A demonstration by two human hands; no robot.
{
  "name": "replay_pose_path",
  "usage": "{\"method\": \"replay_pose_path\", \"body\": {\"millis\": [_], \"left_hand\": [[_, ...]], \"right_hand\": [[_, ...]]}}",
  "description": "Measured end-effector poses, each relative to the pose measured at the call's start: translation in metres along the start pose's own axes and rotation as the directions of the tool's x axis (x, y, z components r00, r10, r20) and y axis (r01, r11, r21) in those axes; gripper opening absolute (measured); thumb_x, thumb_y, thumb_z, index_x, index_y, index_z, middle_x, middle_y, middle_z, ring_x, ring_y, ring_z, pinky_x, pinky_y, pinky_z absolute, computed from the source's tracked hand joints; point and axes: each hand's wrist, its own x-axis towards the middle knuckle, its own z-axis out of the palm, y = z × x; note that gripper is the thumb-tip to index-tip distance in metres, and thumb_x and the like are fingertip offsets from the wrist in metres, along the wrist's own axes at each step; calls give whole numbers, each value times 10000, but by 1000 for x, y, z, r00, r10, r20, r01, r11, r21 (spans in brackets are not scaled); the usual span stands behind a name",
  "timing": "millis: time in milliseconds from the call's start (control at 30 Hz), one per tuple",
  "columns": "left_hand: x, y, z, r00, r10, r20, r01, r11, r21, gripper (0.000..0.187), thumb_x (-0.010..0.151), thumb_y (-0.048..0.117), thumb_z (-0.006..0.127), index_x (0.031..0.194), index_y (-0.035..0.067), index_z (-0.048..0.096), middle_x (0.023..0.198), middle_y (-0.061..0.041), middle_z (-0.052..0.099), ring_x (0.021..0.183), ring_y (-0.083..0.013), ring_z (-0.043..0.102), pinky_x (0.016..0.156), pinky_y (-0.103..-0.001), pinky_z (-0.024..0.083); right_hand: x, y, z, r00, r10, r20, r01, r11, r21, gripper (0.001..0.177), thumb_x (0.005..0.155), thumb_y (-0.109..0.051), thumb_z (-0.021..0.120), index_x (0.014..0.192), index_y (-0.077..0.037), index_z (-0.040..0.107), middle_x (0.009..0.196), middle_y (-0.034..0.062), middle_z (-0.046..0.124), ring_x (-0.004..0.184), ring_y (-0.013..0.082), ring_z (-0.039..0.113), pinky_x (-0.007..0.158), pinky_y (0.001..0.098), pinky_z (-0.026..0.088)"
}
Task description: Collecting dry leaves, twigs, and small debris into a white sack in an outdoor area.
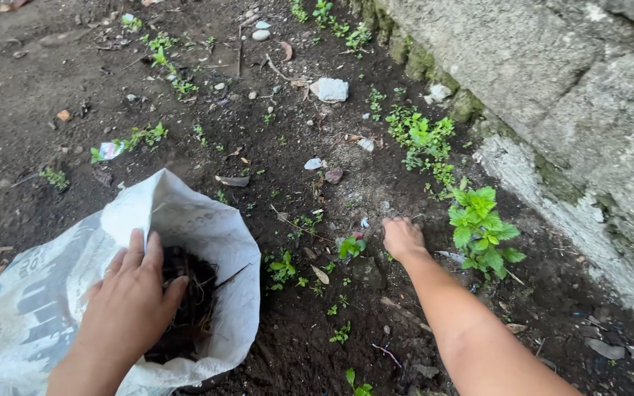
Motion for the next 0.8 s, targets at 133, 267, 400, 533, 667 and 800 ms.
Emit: {"method": "replay_pose_path", "body": {"millis": [133,267,400,533,667,800], "left_hand": [[-3,-2,-3,999,20,-29,-20,1000,-15,890,854,475,641,1572,53,329,1611,-187,286,1446,-373,355,1085,-545,407],[-8,2,-18,1000,13,-21,-14,999,-31,852,871,458,649,1529,32,317,1615,-177,301,1450,-367,369,1085,-542,420],[-9,-3,-15,999,19,-31,-20,999,-44,850,875,456,650,1536,48,304,1616,-181,285,1443,-379,364,1098,-537,406],[-13,-8,-15,1000,9,-26,-10,998,-66,858,880,462,647,1538,46,286,1621,-190,255,1441,-387,360,1100,-529,403],[-24,-10,-21,1000,11,-16,-12,996,-85,850,896,437,646,1553,50,271,1631,-179,252,1447,-386,356,1109,-542,390],[-26,-8,-21,1000,28,-2,-28,997,-74,865,893,416,652,1591,74,274,1625,-179,240,1448,-386,342,1101,-540,392]], "right_hand": [[-26,-34,-59,995,53,87,-55,998,24,266,1012,-96,556,1208,-191,709,1176,77,721,1136,211,653,1021,439,491],[-22,-82,-81,997,72,-35,-49,897,439,217,970,-148,635,1174,-108,698,1081,96,749,927,192,733,839,388,616],[-30,-163,-80,913,-363,-186,394,667,633,385,850,-165,782,1214,-61,712,1180,93,739,1013,168,692,894,358,548],[-57,-201,-129,832,-546,97,188,443,877,453,883,-228,769,1302,-84,675,1098,112,775,872,234,699,851,333,591],[-18,-172,-89,943,-317,-104,281,584,762,325,907,-209,722,1196,-59,731,1096,96,779,930,176,742,829,324,606],[-10,-133,-59,980,-169,-100,196,808,556,181,922,-125,703,1079,-64,769,1099,96,763,955,195,726,896,315,563]]}}
